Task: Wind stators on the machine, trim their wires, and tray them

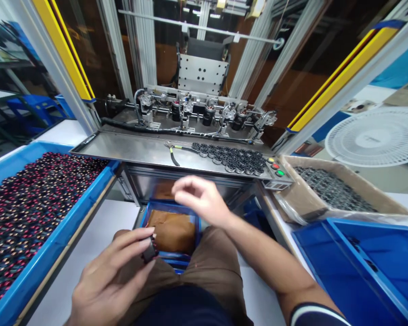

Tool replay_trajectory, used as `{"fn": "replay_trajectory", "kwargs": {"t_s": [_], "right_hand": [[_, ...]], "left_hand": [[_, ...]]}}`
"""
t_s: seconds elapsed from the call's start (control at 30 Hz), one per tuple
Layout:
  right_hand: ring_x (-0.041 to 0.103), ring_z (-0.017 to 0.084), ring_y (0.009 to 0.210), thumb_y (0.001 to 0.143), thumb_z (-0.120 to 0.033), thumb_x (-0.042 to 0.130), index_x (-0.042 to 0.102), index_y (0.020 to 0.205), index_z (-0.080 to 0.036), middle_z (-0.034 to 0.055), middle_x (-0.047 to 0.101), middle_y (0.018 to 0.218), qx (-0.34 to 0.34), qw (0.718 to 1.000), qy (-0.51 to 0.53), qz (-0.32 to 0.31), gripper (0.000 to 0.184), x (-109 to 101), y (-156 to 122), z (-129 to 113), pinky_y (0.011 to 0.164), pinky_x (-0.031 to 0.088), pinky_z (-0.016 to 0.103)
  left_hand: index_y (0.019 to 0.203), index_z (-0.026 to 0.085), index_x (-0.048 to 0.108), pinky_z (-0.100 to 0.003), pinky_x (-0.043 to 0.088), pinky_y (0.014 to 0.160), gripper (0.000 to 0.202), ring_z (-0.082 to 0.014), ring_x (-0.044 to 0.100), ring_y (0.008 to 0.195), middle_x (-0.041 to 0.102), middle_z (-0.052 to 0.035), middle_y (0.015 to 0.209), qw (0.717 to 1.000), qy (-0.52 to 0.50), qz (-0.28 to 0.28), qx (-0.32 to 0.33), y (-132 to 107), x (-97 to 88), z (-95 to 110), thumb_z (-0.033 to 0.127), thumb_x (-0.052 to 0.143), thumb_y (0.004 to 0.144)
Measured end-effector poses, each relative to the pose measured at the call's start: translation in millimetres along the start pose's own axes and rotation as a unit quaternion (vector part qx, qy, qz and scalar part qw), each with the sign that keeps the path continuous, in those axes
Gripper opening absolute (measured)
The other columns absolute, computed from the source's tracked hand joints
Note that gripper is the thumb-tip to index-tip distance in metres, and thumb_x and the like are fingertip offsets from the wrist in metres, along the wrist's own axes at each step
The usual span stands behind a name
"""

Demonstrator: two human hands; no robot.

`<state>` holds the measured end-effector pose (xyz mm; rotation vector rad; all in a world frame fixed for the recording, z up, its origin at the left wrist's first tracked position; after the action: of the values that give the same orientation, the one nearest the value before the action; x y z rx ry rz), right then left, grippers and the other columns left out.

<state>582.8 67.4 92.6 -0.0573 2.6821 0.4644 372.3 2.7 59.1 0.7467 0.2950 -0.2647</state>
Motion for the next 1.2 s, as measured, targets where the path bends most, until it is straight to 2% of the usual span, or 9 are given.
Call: {"fn": "replay_trajectory", "kwargs": {"t_s": [0.1, 0.23, 0.4, 0.67, 0.77, 0.9, 1.07, 1.13, 1.2], "right_hand": [[0.054, 0.021, 0.120, 0.093, -0.048, 0.053, 0.054, 0.125, -0.014, 0.0139, 0.058, 0.129, -0.001, 0.930, -0.364, 0.050, 0.047, -15.8, 67.7, 22.3, 0.103, 0.041, 0.033], [0.044, 0.034, 0.130, 0.085, -0.053, 0.062, 0.050, 0.131, -0.004, 0.0256, 0.051, 0.134, 0.046, 0.892, -0.450, -0.007, 0.068, -5.6, 131.7, 61.3, 0.109, 0.034, 0.045], [0.050, 0.041, 0.121, 0.085, -0.060, 0.056, 0.052, 0.129, -0.006, 0.0284, 0.053, 0.127, 0.096, 0.863, -0.492, -0.063, 0.070, 2.9, 147.1, 84.9, 0.101, 0.035, 0.056], [0.048, 0.034, 0.123, 0.090, -0.040, 0.057, 0.052, 0.128, -0.011, 0.0212, 0.051, 0.130, 0.083, 0.881, -0.457, -0.087, 0.049, -8.5, 145.8, 93.3, 0.102, 0.037, 0.050], [0.053, 0.027, 0.116, 0.091, -0.039, 0.058, 0.058, 0.116, -0.013, 0.0125, 0.057, 0.124, 0.080, 0.904, -0.414, -0.072, 0.036, -12.7, 145.8, 94.3, 0.101, 0.040, 0.048], [0.062, 0.023, 0.099, 0.097, -0.035, 0.044, 0.061, 0.106, -0.009, 0.0147, 0.067, 0.106, 0.076, 0.947, -0.309, -0.036, 0.032, -32.4, 151.8, 78.9, 0.090, 0.047, 0.038], [0.066, 0.016, 0.080, 0.102, -0.036, 0.009, 0.050, 0.121, -0.010, 0.0135, 0.069, 0.096, 0.064, 0.991, -0.117, -0.029, 0.052, -35.1, 96.7, 55.2, 0.072, 0.053, 0.029], [0.066, 0.016, 0.077, 0.098, -0.043, 0.036, 0.051, 0.120, -0.014, 0.0105, 0.068, 0.094, 0.055, 0.992, 0.091, -0.064, 0.040, -12.0, 39.6, 51.7, 0.069, 0.053, 0.029], [0.063, 0.015, 0.078, 0.085, -0.036, 0.063, 0.054, 0.117, -0.017, 0.0058, 0.066, 0.092, 0.052, 0.978, 0.166, -0.111, 0.038, 18.0, -26.1, 50.3, 0.072, 0.053, 0.029]], "left_hand": [[0.115, 0.025, 0.067, -0.028, 0.055, 0.099, 0.045, -0.0186, 0.064, 0.115, 0.067, -0.0033, 0.123, 0.991, -0.066, 0.073, -0.091, -1.4, -3.9, -8.9, 0.002, 0.069, 0.076], [0.113, 0.025, 0.068, -0.022, 0.055, 0.096, 0.035, -0.0164, 0.067, 0.110, 0.068, -0.0020, 0.122, 0.959, -0.139, 0.133, -0.210, -5.3, -8.1, -19.5, 0.011, 0.069, 0.080], [0.108, 0.023, 0.070, -0.028, 0.053, 0.100, 0.026, -0.0192, 0.067, 0.111, 0.069, -0.0044, 0.122, 0.935, -0.190, 0.153, -0.257, -14.4, -19.4, -30.8, 0.016, 0.069, 0.082], [0.099, 0.019, 0.070, -0.038, 0.054, 0.099, 0.016, -0.0240, 0.068, 0.109, 0.072, -0.0099, 0.116, 0.914, -0.220, 0.181, -0.288, -17.8, -23.5, -37.8, 0.020, 0.067, 0.084], [0.099, 0.018, 0.071, -0.040, 0.053, 0.100, 0.017, -0.0255, 0.069, 0.109, 0.072, -0.0114, 0.117, 0.908, -0.222, 0.182, -0.304, -19.2, -21.9, -38.9, 0.023, 0.069, 0.083], [0.107, 0.016, 0.071, -0.033, 0.056, 0.095, 0.027, -0.0242, 0.070, 0.106, 0.073, -0.0126, 0.115, 0.900, -0.230, 0.170, -0.328, -19.2, -19.1, -37.9, 0.026, 0.070, 0.082], [0.113, 0.021, 0.070, -0.021, 0.055, 0.093, 0.033, -0.0178, 0.071, 0.104, 0.074, -0.0072, 0.115, 0.903, -0.257, 0.146, -0.312, -15.2, -15.7, -29.0, 0.019, 0.072, 0.081], [0.114, 0.023, 0.069, -0.020, 0.053, 0.094, 0.033, -0.0164, 0.070, 0.105, 0.074, -0.0056, 0.116, 0.908, -0.245, 0.141, -0.311, -15.0, -14.5, -26.7, 0.017, 0.071, 0.082], [0.115, 0.022, 0.069, -0.021, 0.054, 0.094, 0.033, -0.0173, 0.070, 0.106, 0.074, -0.0063, 0.116, 0.913, -0.225, 0.134, -0.314, -14.4, -11.9, -24.9, 0.017, 0.070, 0.082]]}}
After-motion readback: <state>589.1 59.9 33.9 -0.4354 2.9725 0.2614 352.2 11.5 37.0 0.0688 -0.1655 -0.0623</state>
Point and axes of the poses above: each hand's wrist, its own y-axis towards the middle knuckle, its own x-axis out of the palm, z = x × y, the point moved 6 cm from there along y, towards the middle knuckle
